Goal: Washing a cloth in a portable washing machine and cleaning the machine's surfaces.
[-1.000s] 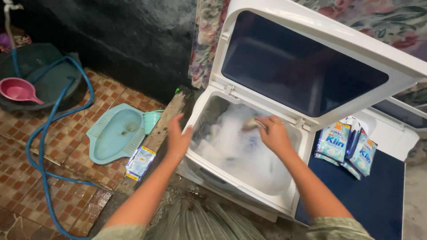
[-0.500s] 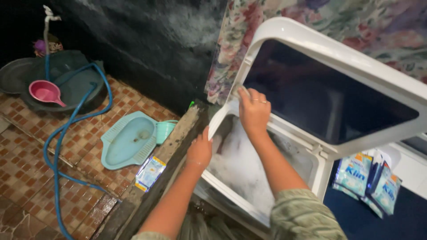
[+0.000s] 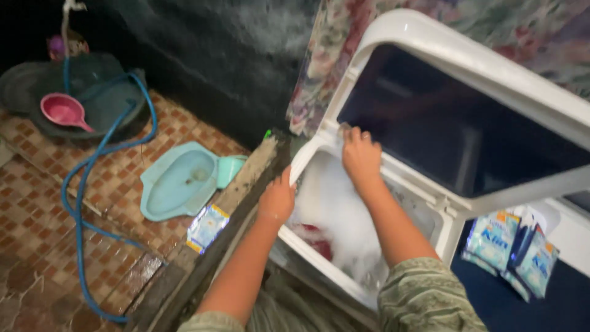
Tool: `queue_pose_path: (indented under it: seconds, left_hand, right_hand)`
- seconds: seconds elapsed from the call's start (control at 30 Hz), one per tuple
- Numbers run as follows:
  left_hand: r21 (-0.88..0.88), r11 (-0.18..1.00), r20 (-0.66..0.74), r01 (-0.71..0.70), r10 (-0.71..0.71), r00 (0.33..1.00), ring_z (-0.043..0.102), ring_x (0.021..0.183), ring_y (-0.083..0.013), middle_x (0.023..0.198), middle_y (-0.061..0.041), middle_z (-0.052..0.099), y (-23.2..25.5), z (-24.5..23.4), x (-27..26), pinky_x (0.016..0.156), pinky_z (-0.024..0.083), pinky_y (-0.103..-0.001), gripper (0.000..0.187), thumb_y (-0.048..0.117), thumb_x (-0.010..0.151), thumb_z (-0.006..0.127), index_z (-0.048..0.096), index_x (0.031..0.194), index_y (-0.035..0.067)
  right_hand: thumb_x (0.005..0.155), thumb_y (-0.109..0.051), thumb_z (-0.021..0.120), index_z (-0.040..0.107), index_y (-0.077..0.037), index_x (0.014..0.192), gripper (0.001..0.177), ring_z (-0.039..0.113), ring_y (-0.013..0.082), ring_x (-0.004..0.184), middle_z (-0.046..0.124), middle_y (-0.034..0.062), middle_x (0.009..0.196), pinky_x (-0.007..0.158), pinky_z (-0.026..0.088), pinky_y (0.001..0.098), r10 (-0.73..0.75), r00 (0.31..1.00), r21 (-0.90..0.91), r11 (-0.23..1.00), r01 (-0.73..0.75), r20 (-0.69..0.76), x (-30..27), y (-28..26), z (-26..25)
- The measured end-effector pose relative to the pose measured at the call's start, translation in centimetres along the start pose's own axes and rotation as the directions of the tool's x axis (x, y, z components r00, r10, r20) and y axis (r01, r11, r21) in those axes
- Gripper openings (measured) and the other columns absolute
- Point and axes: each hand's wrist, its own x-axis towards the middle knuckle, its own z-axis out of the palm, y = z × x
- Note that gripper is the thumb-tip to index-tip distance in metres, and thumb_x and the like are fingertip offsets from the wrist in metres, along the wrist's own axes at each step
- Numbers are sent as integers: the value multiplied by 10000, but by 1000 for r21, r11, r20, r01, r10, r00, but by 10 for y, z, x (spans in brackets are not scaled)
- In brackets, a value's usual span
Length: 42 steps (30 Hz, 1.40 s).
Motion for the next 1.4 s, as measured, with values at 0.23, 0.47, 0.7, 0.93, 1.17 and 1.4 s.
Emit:
queue_pose_path:
  seconds: [0.23,0.47,0.7,0.93,1.17,1.4]
  left_hand:
    - [-25,1000,8,11,-11,1000,639,1034,-430,1164,-198,677,-2,-1,-3,849,518,-565,601,285,945,606,389,1495,178]
    - [23,996,-41,-81,82,996,652,976,-457,1082,-242,685,-5,-3,-3,824,527,-553,545,275,986,593,413,1478,124]
    - [-15,994,-57,-108,107,993,646,1005,-471,1161,-253,675,-2,-10,-5,825,515,-568,526,260,985,589,419,1459,108]
    - [26,997,-30,-68,69,997,648,1001,-473,1171,-241,676,-2,-11,-6,821,518,-576,539,287,994,572,400,1478,124]
    - [-1,998,-39,-62,62,997,648,1007,-471,1147,-246,679,3,-12,-2,822,521,-577,520,264,978,566,420,1455,115]
    - [28,998,-34,-60,61,998,650,1013,-453,1151,-231,680,6,-14,-7,837,528,-560,516,251,977,564,427,1451,98]
  right_hand:
    - [932,-176,592,682,-101,1198,291,639,243,952,609,47,1040,673,565,439,49,999,-31,998,-48,16,-85,66,-11]
    - [788,-147,629,691,-96,1232,451,656,251,911,625,60,1020,624,559,426,149,989,-117,982,-147,8,-162,132,-44]
    - [889,-148,633,701,-48,1132,271,673,237,931,643,69,1038,558,517,393,277,960,-367,889,-274,-45,-204,148,-38]
    - [867,-185,682,711,-64,1011,190,686,305,888,648,106,1027,556,543,434,534,844,-277,820,-500,55,-189,157,-44]
    - [941,-94,654,589,55,1406,493,568,431,1222,525,250,1340,976,501,468,542,766,39,824,-566,-346,-153,182,-127]
    - [1050,-158,644,523,-28,1531,512,160,470,1545,268,252,1663,1294,198,600,698,649,225,714,-663,-302,-99,180,-114]
